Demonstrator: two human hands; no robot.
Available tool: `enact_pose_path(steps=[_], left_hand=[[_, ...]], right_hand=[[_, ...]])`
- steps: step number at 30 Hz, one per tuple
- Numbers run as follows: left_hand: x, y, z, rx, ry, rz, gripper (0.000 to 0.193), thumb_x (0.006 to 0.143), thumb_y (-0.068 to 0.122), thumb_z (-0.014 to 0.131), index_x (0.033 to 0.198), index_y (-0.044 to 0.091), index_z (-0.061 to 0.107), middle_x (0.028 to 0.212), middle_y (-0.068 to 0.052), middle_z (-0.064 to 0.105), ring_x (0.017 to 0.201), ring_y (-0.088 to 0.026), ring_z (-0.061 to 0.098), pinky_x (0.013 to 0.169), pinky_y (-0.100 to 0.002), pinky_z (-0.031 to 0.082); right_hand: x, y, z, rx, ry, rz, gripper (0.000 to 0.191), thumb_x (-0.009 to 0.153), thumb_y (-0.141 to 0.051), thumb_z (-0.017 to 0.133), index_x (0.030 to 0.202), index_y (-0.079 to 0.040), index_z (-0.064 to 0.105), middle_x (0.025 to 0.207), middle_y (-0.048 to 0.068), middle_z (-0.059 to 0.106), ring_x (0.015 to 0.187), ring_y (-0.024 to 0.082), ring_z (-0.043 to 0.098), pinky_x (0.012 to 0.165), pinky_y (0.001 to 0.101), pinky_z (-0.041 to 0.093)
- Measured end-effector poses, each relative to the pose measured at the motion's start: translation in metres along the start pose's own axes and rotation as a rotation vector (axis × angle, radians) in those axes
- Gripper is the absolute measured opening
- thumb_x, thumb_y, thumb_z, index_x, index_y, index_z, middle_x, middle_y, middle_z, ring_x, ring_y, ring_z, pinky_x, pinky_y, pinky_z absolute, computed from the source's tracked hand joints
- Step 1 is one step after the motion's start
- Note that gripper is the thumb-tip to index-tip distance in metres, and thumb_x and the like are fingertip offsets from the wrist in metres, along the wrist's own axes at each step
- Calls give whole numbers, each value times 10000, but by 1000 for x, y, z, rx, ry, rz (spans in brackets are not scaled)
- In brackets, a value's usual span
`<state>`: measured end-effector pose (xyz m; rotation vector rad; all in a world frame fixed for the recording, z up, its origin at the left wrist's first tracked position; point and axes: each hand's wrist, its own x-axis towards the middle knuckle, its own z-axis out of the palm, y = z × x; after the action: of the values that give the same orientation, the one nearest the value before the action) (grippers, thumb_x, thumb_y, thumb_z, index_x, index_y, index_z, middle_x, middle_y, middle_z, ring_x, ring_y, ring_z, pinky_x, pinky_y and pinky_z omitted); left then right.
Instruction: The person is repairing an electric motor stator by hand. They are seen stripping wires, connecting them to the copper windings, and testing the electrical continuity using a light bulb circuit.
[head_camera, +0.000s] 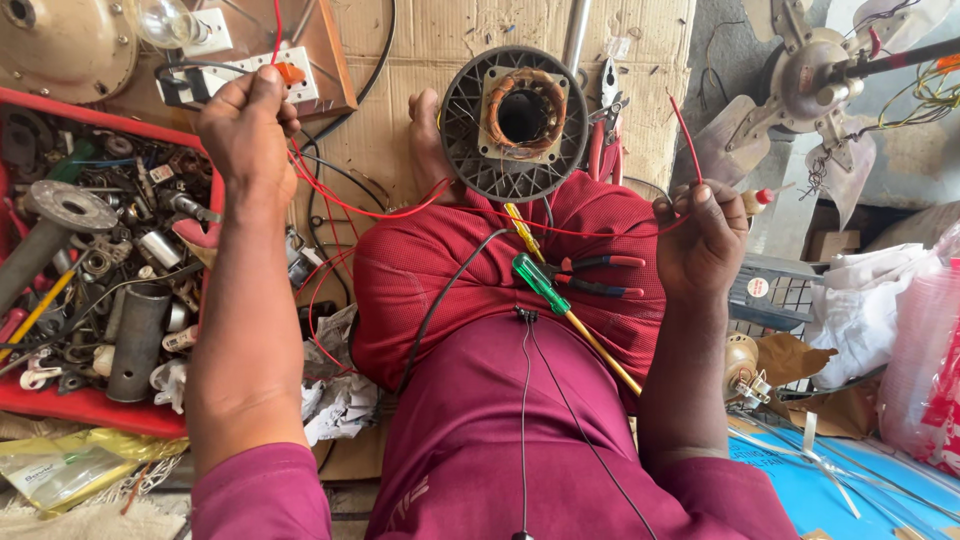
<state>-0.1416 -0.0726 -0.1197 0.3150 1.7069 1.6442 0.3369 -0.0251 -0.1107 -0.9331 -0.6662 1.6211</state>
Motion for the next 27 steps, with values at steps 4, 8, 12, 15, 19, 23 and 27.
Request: enact_pose_path(steps=[4,8,12,15,19,23,27], left_hand=[[1,-2,5,-97,73,9,130,1003,133,736,959,11,749,784,-21,705,626,-89,622,560,-243,528],[4,-4,0,-141,76,32,117,1014,128,748,973,19,756,794,-20,697,643,-88,621,570,-241,527],[8,-5,0,-156,86,15,131,1012,123,751,941,13,749,782,-25,706,626,-92,619,563,-245,535],[11,0,0,-113,68,108,173,1033,140,746,919,10,740,727,-32,674,593,-106,607,539,-250,502],[19,17,-1,-121,-1,275,180,1089,128,739,993,-23,759,785,-60,690,636,-130,614,586,-271,506],[17,24,-1,-61,-54,200,182,1063,140,743,958,-3,708,749,-25,651,586,-115,599,518,-255,470],[-8,1,12,44,-75,12,185,1037,141,729,1008,-41,729,783,-33,688,604,-105,613,531,-244,499]], right_hand=[[2,3,-1,-28,56,18,41,1072,-65,646,1105,-50,665,947,58,667,897,160,616,866,383,505],[4,4,-3,-35,98,49,46,1068,-71,649,1105,-48,664,949,48,668,888,151,616,839,368,501],[5,3,-3,-67,124,56,48,1059,-73,653,1102,-55,664,937,48,669,876,146,616,824,364,504],[7,4,-1,-82,114,62,42,1057,-71,656,1093,-51,665,938,51,670,870,148,618,817,360,501],[10,5,3,-79,114,62,44,1054,-67,667,1089,-40,662,936,54,665,869,146,623,810,350,508],[17,6,8,-115,208,114,70,1036,-72,683,1091,-31,664,897,51,658,808,141,625,704,326,507],[25,3,9,-165,326,187,118,1035,-49,710,1143,-22,671,918,56,681,785,139,625,665,280,477]])
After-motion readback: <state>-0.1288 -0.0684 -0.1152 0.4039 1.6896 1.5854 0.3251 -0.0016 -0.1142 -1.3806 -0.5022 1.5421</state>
